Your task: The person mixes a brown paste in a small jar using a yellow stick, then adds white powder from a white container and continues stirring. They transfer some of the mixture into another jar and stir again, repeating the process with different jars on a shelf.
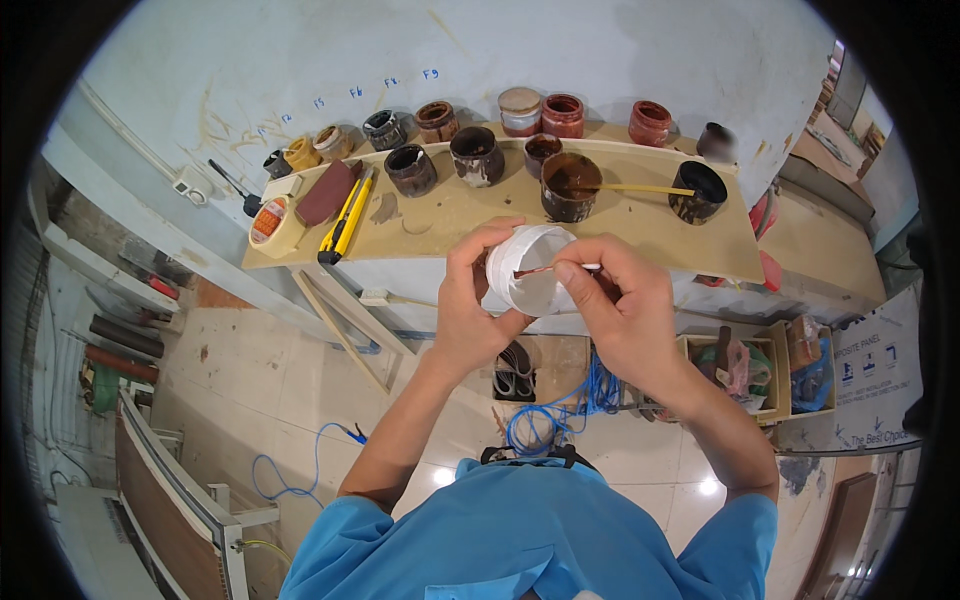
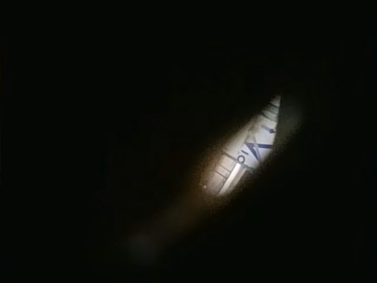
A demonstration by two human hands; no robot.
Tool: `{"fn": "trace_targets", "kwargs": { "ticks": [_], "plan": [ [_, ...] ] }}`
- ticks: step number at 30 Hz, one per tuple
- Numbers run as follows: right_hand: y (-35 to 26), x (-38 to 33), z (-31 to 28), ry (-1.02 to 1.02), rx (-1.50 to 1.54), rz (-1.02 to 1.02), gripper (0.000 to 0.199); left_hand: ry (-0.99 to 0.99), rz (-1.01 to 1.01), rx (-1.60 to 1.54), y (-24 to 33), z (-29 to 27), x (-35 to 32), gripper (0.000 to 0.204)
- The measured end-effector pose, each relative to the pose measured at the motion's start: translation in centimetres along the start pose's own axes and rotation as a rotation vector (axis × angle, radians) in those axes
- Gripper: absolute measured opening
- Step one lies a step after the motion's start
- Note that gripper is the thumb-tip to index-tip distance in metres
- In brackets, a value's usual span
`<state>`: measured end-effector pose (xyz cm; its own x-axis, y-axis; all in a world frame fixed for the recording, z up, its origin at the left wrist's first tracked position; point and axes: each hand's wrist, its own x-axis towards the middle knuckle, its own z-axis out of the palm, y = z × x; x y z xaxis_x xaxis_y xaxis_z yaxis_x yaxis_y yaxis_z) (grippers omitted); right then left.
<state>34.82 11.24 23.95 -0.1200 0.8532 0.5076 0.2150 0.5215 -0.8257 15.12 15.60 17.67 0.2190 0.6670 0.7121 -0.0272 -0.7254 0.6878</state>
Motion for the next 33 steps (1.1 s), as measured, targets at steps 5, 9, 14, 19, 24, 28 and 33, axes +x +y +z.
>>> {"fn": "trace_targets", "kwargs": {
  "ticks": [5, 9, 14, 19, 24, 28, 33],
  "plan": [
    [0.0, 0.4, -0.5, 0.056, 0.049, 0.02, 0.009, -0.012, -0.01, 0.043, -0.3, -0.6, 0.3, 0.102],
    [0.0, 0.9, -1.6, 0.032, -0.161, -0.132, 0.006, -0.007, 0.001, 0.059, -0.6, -0.6, 0.2, 0.103],
    [0.5, 1.2, -1.6, 0.035, -0.474, -0.409, 0.012, -0.011, 0.054, 0.129, -0.8, -0.9, 0.5, 0.1],
    [0.8, 1.0, -1.6, -0.078, -0.521, -0.349, 0.009, -0.053, 0.097, 0.215, -0.8, -1.4, 0.9, 0.094],
    [1.1, 1.0, -1.5, -0.132, -0.337, -0.194, 0.006, -0.085, 0.135, 0.254, -1.1, -1.7, 1.0, 0.091],
    [1.0, 0.7, -0.9, -0.154, -0.203, -0.074, 0.007, -0.057, 0.117, 0.234, -1.2, -1.7, 1.1, 0.089],
    [0.9, 0.3, -0.3, -0.11, 0.064, 0.222, 0.008, -0.014, 0.124, 0.161, -1.4, -1.4, 1.3, 0.09]
  ]
}}
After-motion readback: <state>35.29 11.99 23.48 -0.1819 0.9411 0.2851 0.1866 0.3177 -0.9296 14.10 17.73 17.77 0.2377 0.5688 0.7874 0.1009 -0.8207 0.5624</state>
